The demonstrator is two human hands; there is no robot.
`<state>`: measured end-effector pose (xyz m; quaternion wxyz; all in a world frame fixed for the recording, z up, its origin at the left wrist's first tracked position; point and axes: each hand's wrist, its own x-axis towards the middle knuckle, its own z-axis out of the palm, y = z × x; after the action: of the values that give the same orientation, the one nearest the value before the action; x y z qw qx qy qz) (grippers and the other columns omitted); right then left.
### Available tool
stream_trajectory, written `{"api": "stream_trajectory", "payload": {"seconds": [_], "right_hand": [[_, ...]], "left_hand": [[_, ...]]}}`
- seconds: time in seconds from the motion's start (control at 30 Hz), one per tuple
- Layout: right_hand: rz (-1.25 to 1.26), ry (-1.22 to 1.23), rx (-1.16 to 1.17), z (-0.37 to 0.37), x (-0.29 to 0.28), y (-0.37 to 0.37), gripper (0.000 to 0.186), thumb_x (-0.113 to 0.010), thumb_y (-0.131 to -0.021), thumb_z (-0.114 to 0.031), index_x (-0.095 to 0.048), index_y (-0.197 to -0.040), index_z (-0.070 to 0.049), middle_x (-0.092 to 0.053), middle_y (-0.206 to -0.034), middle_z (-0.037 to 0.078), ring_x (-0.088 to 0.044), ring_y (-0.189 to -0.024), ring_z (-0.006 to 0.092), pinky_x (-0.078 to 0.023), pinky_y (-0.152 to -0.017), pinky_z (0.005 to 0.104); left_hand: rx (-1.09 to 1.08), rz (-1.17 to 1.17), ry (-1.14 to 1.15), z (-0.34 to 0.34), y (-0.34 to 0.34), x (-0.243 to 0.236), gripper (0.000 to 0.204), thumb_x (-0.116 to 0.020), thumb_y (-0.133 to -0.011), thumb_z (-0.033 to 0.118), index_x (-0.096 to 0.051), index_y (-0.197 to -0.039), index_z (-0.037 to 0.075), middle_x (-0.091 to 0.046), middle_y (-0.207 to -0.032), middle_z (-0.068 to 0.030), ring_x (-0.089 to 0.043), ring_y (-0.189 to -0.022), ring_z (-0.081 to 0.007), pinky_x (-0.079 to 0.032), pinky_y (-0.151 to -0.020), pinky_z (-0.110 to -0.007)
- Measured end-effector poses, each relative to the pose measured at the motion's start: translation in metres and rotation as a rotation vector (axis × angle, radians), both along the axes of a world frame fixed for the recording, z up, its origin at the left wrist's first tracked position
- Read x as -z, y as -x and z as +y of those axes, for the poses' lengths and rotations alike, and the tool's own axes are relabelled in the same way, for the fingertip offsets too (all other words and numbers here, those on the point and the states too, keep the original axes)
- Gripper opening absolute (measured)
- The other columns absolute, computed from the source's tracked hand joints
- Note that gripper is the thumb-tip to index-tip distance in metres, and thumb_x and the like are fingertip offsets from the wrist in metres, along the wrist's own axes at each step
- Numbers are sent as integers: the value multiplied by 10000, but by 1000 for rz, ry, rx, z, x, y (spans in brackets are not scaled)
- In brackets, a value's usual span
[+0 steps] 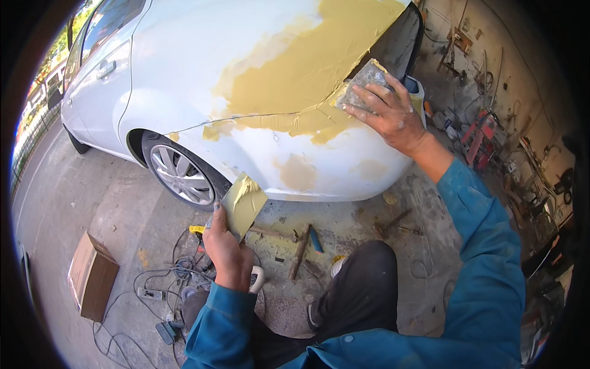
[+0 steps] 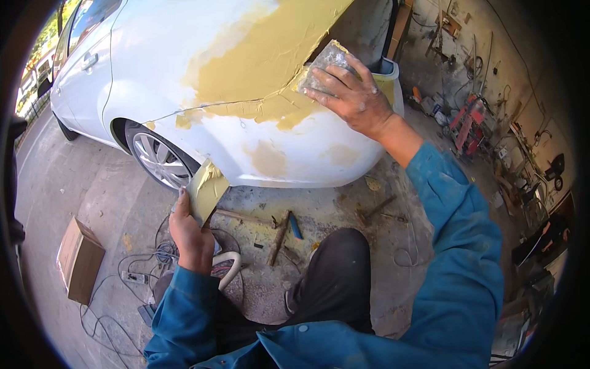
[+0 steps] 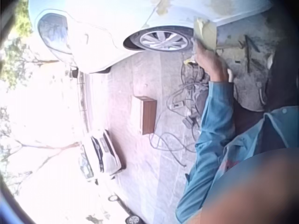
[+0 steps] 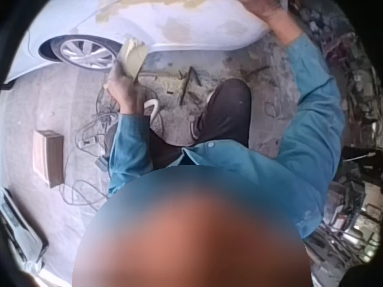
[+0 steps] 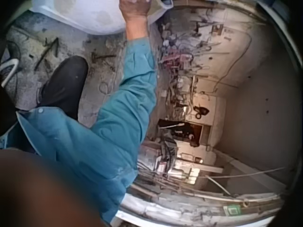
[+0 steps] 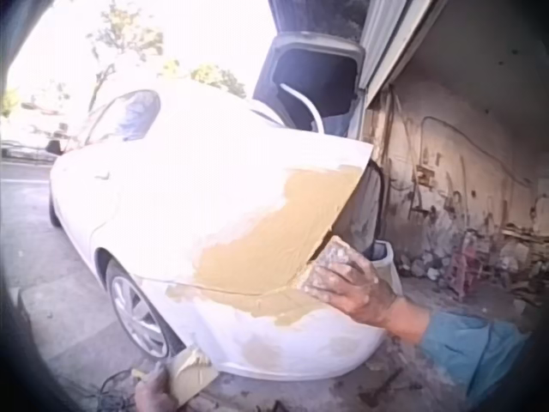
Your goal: The person applies yellow body filler to the front bumper of a white car using a putty knife and a mixing board. They repeatedly scoop filler from a container, spread it onto the board, and smooth it onto the bumper surface.
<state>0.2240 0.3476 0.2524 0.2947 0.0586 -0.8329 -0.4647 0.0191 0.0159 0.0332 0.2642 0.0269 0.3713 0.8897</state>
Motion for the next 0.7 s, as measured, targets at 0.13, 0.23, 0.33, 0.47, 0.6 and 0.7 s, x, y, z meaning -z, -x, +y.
{"api": "stream_trajectory", "payload": {"seconds": [0.13, 0.23, 0.33, 0.47, 0.6, 0.7], "right_hand": [[3, -1, 27, 4, 5, -16, 450, -690, -1006, -147, -826, -1403, -312, -651, -1588, -6, -568, -1455, 227, -371, -1354, 542], [13, 4, 67, 9, 12, -39, 444, -686, -1004, -181, -824, -1400, -325, -658, -1570, -20, -552, -1470, 209, -359, -1369, 528], [32, 29, 105, 12, 20, -65, 444, -689, -994, -176, -830, -1390, -320, -664, -1566, -11, -566, -1453, 223, -369, -1353, 541], [123, 158, 221, -16, 38, -93, 448, -736, -968, -107, -850, -1356, -298, -706, -1509, 13, -618, -1386, 248, -369, -1337, 561], [354, 584, 55, -83, 70, -77, 428, -780, -963, 15, -845, -1347, -163, -767, -1382, 80, -677, -1302, 308, -489, -1220, 503], [463, 1195, -224, -132, 106, -50, 392, -740, -1034, 44, -785, -1414, -42, -780, -1335, 140, -721, -1225, 322, -577, -1079, 417]], "left_hand": [[20, 7, -2, 0, 1, 2, 365, -573, -1206, 265, -705, -1378, -29, -785, -1280, -111, -794, -1107, -224, -657, -935, -382], [6, 5, 6, 1, 0, 1, 369, -569, -1208, 271, -706, -1388, -19, -782, -1302, -111, -793, -1115, -224, -655, -938, -376], [-22, -73, -41, 3, -7, -10, 356, -603, -1193, 244, -734, -1303, -69, -808, -1219, -135, -807, -1035, -231, -646, -915, -380], [38, -106, -105, 3, -11, -14, 373, -590, -1201, 255, -709, -1358, -63, -794, -1291, -149, -800, -1107, -245, -645, -964, -395], [172, -61, -219, 9, -10, 1, 399, -575, -1208, 297, -682, -1433, -15, -769, -1386, -140, -769, -1223, -265, -617, -1073, -421], [257, -40, -266, 14, -20, 11, 432, -575, -1209, 328, -657, -1483, 4, -753, -1439, -145, -744, -1296, -285, -582, -1157, -443]]}}
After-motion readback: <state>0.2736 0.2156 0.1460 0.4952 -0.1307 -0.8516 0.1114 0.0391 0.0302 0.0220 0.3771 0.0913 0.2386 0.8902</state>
